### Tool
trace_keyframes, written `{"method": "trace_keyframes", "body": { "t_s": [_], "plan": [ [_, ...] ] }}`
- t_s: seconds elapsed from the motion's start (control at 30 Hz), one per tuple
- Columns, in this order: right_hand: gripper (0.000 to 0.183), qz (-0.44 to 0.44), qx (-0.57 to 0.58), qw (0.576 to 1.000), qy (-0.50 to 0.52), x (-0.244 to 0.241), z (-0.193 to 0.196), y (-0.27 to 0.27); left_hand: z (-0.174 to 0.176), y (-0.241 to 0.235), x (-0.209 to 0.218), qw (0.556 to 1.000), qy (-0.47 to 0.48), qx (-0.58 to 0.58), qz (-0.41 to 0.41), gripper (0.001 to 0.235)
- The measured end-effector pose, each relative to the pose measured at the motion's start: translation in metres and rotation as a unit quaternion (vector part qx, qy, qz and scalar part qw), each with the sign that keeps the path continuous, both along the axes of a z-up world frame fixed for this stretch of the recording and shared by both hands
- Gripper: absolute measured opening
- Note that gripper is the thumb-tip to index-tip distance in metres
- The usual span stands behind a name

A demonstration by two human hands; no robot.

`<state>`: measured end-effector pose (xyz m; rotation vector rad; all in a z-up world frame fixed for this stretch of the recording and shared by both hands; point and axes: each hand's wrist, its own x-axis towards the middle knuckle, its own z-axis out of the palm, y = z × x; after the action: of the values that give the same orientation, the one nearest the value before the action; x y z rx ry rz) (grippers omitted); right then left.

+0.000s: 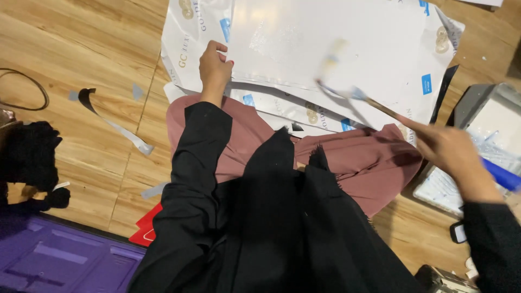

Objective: The person sits on the floor and uses a small roller to apply a white substance to a rectangular white sheet. They repeatedly roll the tool over the surface, lift the sheet to check the application, and place it back down to continue the process.

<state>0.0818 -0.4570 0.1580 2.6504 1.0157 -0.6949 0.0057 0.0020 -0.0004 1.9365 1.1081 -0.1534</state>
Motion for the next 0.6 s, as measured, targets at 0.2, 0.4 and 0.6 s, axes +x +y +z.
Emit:
{"method": "trace_keyframes", "body": {
  "t_s": [0.2, 0.4, 0.6],
  "plan": [
    [0.053, 0.010, -0.140, 0.987, -0.077, 0.010, 0.003, -0.059, -0.017, 0.000, 0.002, 0.993, -0.072, 0.072, -0.052, 0.026],
    [0.061, 0.227, -0.013, 0.973, -0.040, 0.052, -0.030, 0.096, -0.036, 0.013, -0.011, 0.979, -0.205, -0.007, -0.003, 0.050],
    [0.058, 0.286, 0.022, 0.957, -0.042, 0.051, -0.026, 0.150, -0.033, 0.032, -0.025, 0.976, -0.127, -0.010, 0.178, 0.060]
  ]
}}
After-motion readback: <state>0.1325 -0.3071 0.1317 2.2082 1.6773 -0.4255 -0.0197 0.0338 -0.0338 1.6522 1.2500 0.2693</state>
